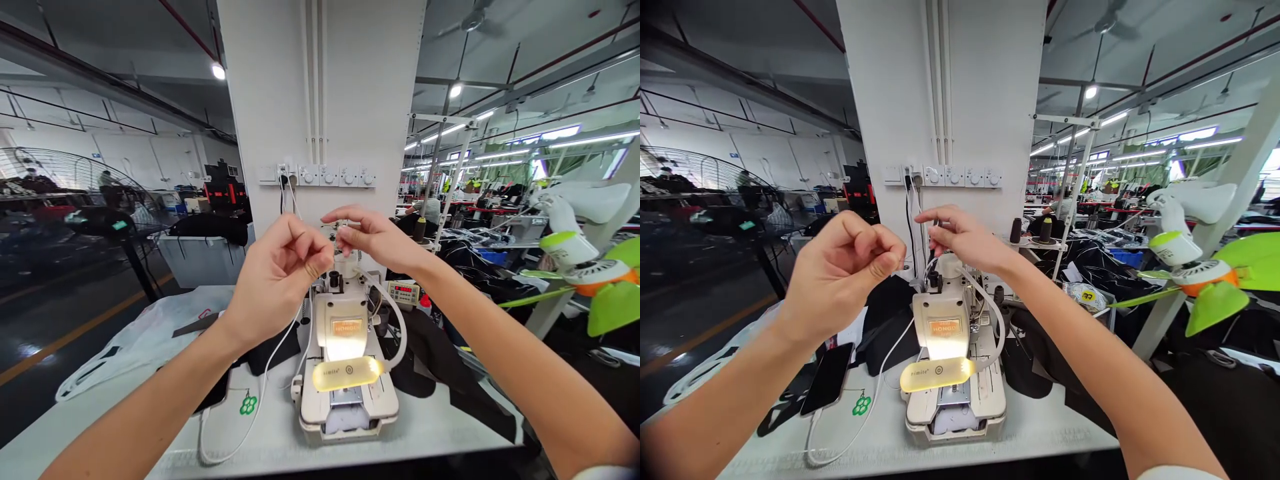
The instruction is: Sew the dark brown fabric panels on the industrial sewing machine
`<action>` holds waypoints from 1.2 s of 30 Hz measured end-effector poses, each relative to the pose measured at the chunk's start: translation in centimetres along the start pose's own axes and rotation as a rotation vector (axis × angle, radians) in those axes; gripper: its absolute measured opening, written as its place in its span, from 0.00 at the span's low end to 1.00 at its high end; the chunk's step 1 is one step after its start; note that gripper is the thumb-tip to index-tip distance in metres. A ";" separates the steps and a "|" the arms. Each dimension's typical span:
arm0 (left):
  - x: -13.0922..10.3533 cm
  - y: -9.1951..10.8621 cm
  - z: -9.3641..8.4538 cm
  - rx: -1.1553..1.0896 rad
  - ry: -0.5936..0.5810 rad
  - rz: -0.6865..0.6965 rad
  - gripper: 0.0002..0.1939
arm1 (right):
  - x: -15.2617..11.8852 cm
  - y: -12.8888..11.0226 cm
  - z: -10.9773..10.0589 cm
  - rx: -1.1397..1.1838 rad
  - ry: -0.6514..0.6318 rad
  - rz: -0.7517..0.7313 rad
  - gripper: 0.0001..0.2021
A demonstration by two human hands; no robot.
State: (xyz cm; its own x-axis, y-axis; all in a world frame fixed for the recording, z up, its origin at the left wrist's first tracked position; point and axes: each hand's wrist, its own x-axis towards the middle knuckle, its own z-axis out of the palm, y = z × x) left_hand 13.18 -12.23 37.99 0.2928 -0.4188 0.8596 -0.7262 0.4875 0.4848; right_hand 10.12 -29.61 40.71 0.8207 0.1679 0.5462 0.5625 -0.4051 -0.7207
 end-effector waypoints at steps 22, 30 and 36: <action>2.6 0.2 -0.1 -0.134 0.126 -0.084 0.20 | 0.4 2.1 1.7 0.148 0.038 -0.222 0.11; 5.9 -3.7 -1.4 -0.124 0.332 -0.082 0.13 | 0.0 0.3 0.2 0.092 0.105 -0.197 0.13; 6.6 -6.2 -0.4 -0.402 0.352 -0.420 0.11 | 0.6 0.8 0.4 0.077 0.257 -0.262 0.13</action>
State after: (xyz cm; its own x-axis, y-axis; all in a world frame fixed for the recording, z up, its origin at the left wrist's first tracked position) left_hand 19.89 -17.68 40.71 0.7336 -0.3936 0.5540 -0.2392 0.6135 0.7526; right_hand 11.07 -29.48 40.27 0.6013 0.0217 0.7987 0.7640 -0.3082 -0.5668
